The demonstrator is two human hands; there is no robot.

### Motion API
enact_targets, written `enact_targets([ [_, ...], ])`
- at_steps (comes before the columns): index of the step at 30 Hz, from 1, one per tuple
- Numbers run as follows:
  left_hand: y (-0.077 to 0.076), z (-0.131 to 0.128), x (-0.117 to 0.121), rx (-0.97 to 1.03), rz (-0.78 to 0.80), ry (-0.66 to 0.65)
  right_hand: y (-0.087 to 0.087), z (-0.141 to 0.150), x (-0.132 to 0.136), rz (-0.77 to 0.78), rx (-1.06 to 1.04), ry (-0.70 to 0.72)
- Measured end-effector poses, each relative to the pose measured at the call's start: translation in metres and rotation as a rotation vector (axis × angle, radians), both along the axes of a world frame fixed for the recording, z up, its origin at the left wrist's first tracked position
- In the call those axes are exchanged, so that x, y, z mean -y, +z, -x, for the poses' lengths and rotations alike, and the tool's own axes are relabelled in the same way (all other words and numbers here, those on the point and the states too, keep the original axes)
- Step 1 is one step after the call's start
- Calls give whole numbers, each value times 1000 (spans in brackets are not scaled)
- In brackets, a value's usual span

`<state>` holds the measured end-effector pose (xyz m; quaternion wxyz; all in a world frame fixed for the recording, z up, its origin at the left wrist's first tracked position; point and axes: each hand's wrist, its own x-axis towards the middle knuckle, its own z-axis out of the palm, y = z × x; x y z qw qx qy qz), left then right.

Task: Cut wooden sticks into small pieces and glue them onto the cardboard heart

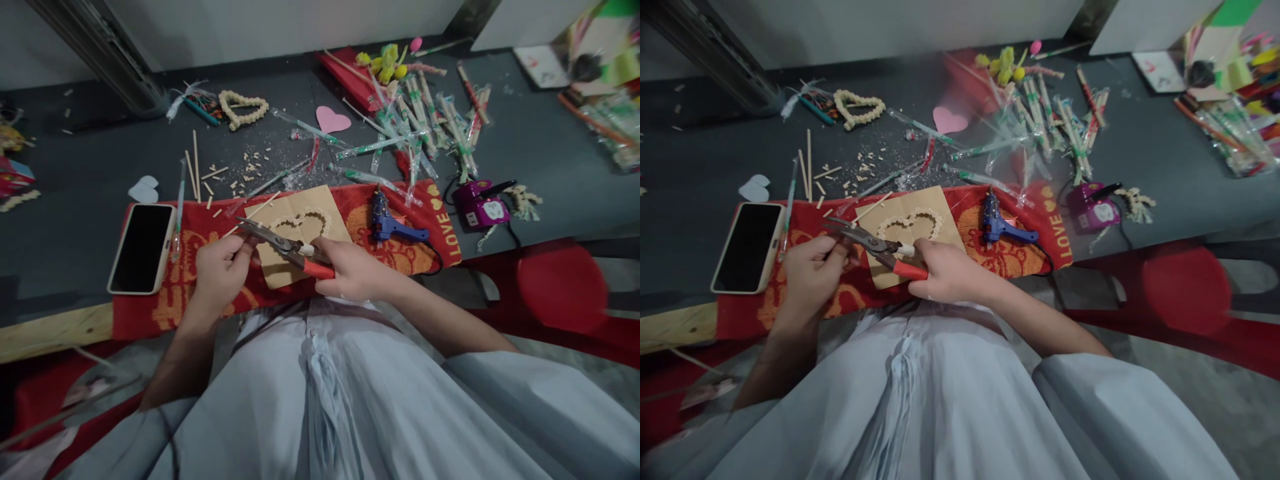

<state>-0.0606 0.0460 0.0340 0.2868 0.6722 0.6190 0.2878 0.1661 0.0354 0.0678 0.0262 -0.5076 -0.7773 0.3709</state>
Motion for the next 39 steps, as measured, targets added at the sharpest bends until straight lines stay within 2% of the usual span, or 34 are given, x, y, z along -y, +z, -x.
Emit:
enact_targets([
  [7,3,-1,-2,310,139,27,-6,-4,-5,-39,-44,45],
  [13,11,-9,0,724,348,59,-14,-12,-7,-87,-141,105],
  [18,18,-12,-2,817,462,33,-10,-16,-8,-109,-122,119],
  [24,14,-13,-2,779,401,58,-1,-8,-7,-84,-4,67],
  [32,-4,-14,-2,611,357,68,6,3,2,-88,180,-2],
  [36,-5,-13,0,416,146,138,0,1,1,-142,78,-24],
  [39,-1,-11,3,295,15,128,-6,-4,0,-194,-57,19],
])
